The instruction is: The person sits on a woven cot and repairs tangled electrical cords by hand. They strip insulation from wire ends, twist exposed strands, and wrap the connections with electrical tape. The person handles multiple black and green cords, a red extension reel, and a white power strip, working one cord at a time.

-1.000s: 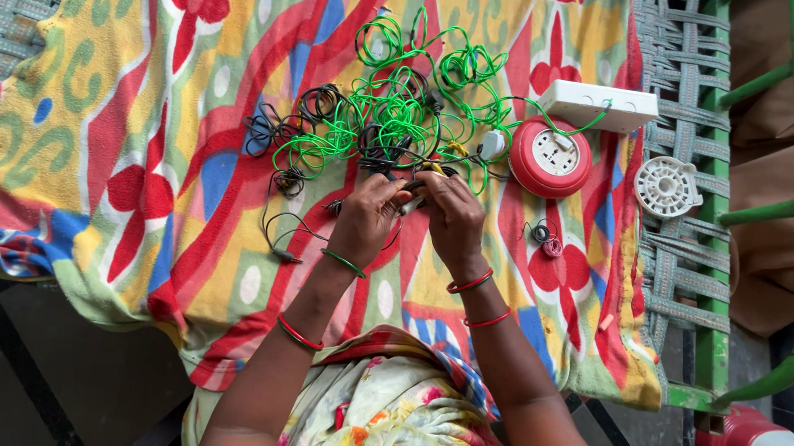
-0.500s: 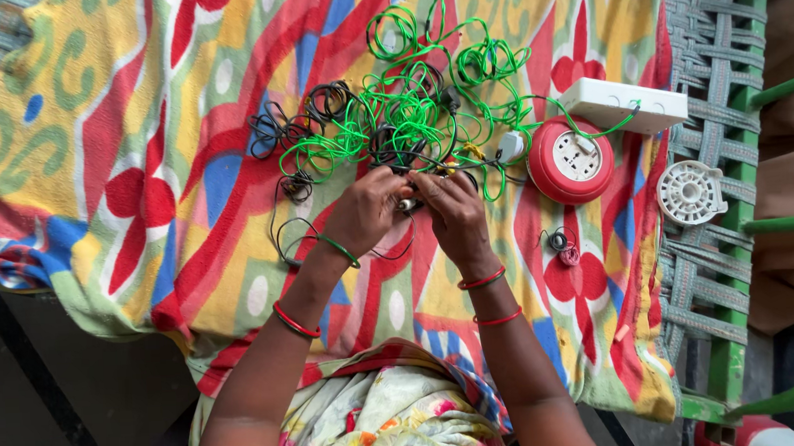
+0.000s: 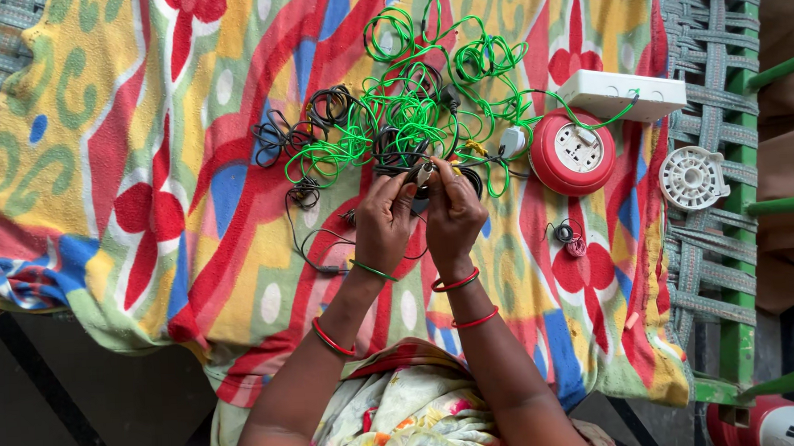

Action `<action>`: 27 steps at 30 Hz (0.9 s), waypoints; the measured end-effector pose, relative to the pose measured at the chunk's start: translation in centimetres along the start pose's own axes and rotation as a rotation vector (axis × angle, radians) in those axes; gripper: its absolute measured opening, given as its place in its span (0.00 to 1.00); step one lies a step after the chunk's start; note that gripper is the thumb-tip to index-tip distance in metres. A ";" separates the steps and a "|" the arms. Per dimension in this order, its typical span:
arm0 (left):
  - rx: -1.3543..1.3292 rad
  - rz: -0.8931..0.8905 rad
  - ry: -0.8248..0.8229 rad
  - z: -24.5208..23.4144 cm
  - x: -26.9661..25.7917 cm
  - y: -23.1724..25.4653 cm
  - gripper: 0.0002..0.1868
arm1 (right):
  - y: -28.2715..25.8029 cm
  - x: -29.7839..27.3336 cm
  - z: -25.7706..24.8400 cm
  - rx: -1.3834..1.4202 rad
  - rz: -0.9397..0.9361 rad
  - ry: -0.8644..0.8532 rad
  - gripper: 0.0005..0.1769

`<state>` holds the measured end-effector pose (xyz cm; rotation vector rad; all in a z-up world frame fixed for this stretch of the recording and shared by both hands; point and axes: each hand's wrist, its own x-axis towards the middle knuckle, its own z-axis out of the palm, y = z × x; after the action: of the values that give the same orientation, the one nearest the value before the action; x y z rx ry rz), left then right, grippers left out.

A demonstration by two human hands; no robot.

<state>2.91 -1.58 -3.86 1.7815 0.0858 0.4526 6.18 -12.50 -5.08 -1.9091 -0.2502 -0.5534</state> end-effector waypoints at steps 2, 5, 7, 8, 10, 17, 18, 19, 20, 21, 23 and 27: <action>-0.006 0.068 -0.034 -0.8 0.2 -0.4 0.11 | 0.1 -0.2 -0.3 -0.042 -0.018 -0.052 0.13; 0.005 0.125 -0.106 -2.3 0.7 -1.1 0.10 | 0.1 1.0 -2.0 -0.054 0.006 -0.290 0.12; 0.042 0.135 -0.207 -3.4 0.9 -1.5 0.09 | -0.3 2.4 -3.6 -0.032 -0.023 -0.486 0.15; 0.071 0.134 -0.281 -3.8 1.1 -1.7 0.09 | -0.5 3.3 -4.3 -0.014 -0.068 -0.576 0.18; 0.057 0.123 -0.369 -4.1 1.5 -1.9 0.09 | -1.0 4.2 -5.1 0.064 -0.031 -0.686 0.20; -0.030 0.050 -0.150 -1.8 0.6 -1.0 0.15 | 0.3 1.5 -2.5 0.339 0.311 -0.320 0.16; -0.032 0.016 -0.115 -1.3 0.2 -0.8 0.15 | 0.6 0.7 -2.0 0.399 0.325 -0.233 0.15; -0.036 0.072 -0.086 -0.9 -0.1 -0.5 0.17 | 0.8 0.0 -1.5 0.396 0.312 -0.180 0.15; -0.040 0.127 -0.057 -0.7 -0.6 -0.1 0.18 | 0.9 -0.9 -1.0 0.392 0.298 -0.127 0.15; -0.043 0.185 -0.027 -0.6 -0.7 0.2 0.19 | 1.0 -1.5 -0.6 0.390 0.281 -0.073 0.15; -0.039 0.135 -0.032 -0.5 -0.8 0.4 0.17 | 1.4 -2.1 -0.3 0.475 0.283 -0.046 0.15; 0.029 0.145 -0.071 -1.9 0.1 0.1 0.14 | 1.9 -1.0 -1.2 0.656 0.395 -0.253 0.14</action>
<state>2.37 0.14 -3.39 1.8379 -0.0868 0.4934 5.80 -14.26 -6.69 -1.3281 -0.1794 0.0469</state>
